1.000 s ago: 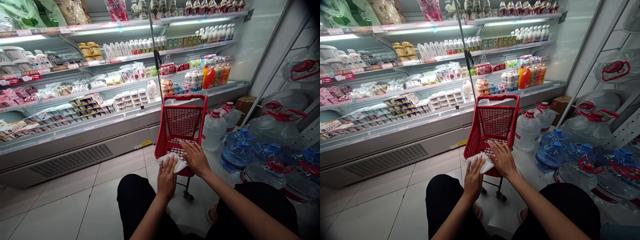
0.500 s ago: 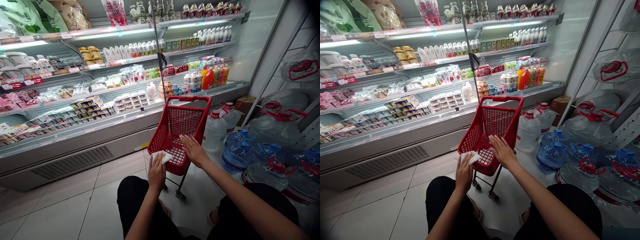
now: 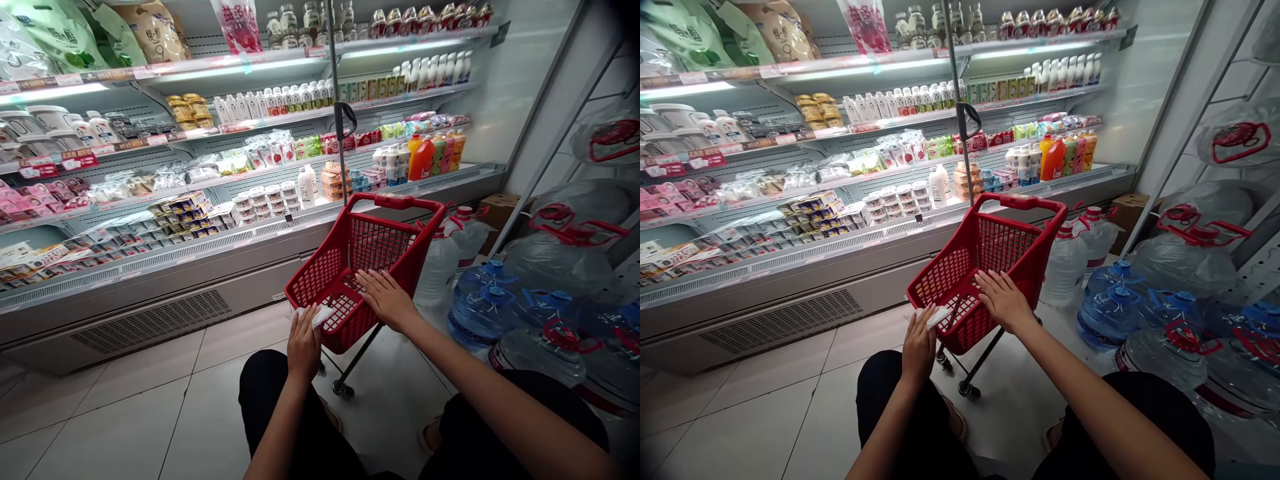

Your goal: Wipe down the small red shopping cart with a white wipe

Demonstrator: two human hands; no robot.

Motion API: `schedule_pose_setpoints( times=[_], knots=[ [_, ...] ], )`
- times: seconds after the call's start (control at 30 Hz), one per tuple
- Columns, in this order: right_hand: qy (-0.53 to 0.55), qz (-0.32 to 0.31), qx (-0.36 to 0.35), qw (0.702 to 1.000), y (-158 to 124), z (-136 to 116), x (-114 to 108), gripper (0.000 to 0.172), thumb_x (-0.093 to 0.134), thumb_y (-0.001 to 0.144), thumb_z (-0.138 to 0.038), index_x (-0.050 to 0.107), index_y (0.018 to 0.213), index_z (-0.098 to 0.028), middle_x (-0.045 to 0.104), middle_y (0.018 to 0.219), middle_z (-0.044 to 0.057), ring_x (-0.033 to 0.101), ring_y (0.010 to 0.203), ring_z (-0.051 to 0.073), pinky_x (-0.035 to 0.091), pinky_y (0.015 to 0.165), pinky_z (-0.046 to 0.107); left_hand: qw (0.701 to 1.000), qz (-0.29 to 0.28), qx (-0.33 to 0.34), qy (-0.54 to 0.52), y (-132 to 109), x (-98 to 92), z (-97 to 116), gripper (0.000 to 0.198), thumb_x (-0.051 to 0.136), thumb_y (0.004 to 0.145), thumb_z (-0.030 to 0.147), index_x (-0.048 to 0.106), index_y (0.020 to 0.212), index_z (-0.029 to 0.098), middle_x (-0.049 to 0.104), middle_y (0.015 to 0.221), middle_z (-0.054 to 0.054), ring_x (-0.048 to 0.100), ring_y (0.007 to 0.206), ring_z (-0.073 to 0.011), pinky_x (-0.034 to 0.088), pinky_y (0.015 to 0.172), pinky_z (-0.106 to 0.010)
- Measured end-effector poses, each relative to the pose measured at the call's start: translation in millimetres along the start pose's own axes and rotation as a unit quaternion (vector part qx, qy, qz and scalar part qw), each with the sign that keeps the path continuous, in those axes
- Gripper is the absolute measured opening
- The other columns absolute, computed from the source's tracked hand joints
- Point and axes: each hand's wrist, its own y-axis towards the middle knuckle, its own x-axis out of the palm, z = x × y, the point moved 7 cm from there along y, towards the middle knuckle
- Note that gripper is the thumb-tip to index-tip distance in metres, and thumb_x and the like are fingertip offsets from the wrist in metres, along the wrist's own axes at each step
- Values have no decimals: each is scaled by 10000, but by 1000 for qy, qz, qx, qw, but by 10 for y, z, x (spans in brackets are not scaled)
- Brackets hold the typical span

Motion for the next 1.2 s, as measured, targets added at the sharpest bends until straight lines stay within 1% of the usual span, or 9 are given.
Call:
schedule_pose_setpoints(
  times=[0.13,0.3,0.47,0.57,0.8,0.93,1.07,1.13,1.2],
  knots=[
    [-3,6,8,1000,-1,-282,16,658,315,1108,-413,32,1685,-277,298,1707,6,345,1558,256,288,1279,507,998,30,-48,16,21,53,85,532,351,1087,155,362,1617,197,564,1559,-98,483,1490,-239,404,1242,-560],
    [4,-6,-24,1000,-52,-328,-91,631,270,1117,-433,5,1679,-324,308,1704,-7,374,1544,225,347,1238,484,999,19,22,13,-1,79,284,572,366,1086,155,298,1650,220,554,1570,-75,488,1485,-220,398,1253,-506],
    [-30,21,14,999,-141,107,-276,662,293,1110,-474,-27,1675,-341,275,1720,-13,314,1573,240,225,1292,544,999,9,36,37,27,-32,-11,582,364,1098,185,262,1668,247,547,1576,-55,487,1485,-214,401,1254,-469],
    [-31,22,12,999,-171,51,-250,747,324,1095,-530,-64,1680,-276,243,1734,17,275,1589,240,214,1305,515,997,31,-14,64,53,-73,-142,600,367,1096,184,235,1677,254,519,1598,-62,468,1499,-231,419,1239,-481],
    [-20,26,12,999,-174,-316,-238,803,358,1075,-576,-31,1692,-241,215,1744,23,216,1606,271,231,1301,499,997,25,-2,75,93,115,231,706,350,1062,96,88,1700,246,437,1656,-66,394,1545,-226,377,1267,-466],
    [-24,25,-7,999,-182,-41,-454,683,319,1104,-485,52,1698,-280,288,1724,11,306,1575,221,232,1302,469,998,16,15,58,100,58,68,690,353,1059,106,139,1696,262,447,1651,-65,413,1534,-223,381,1265,-460],
    [-37,62,43,996,-200,280,-643,676,333,1095,-463,139,1698,-225,351,1700,64,323,1564,284,201,1300,548,997,40,-47,45,118,-75,-259,598,369,1086,189,261,1670,259,479,1631,-71,425,1528,-255,398,1249,-520],
    [-34,64,51,996,-202,257,-630,698,354,1083,-479,170,1695,-198,426,1660,90,364,1533,329,161,1298,605,996,45,-64,34,190,-44,-217,571,358,1090,195,305,1655,252,514,1605,-73,449,1513,-256,402,1244,-534],
    [-31,62,55,996,-199,164,-595,710,362,1077,-494,204,1688,-170,473,1627,117,403,1498,354,123,1295,641,998,37,-51,20,318,73,7,560,347,1088,182,335,1644,243,534,1588,-75,472,1497,-245,401,1247,-522]
  ],
)
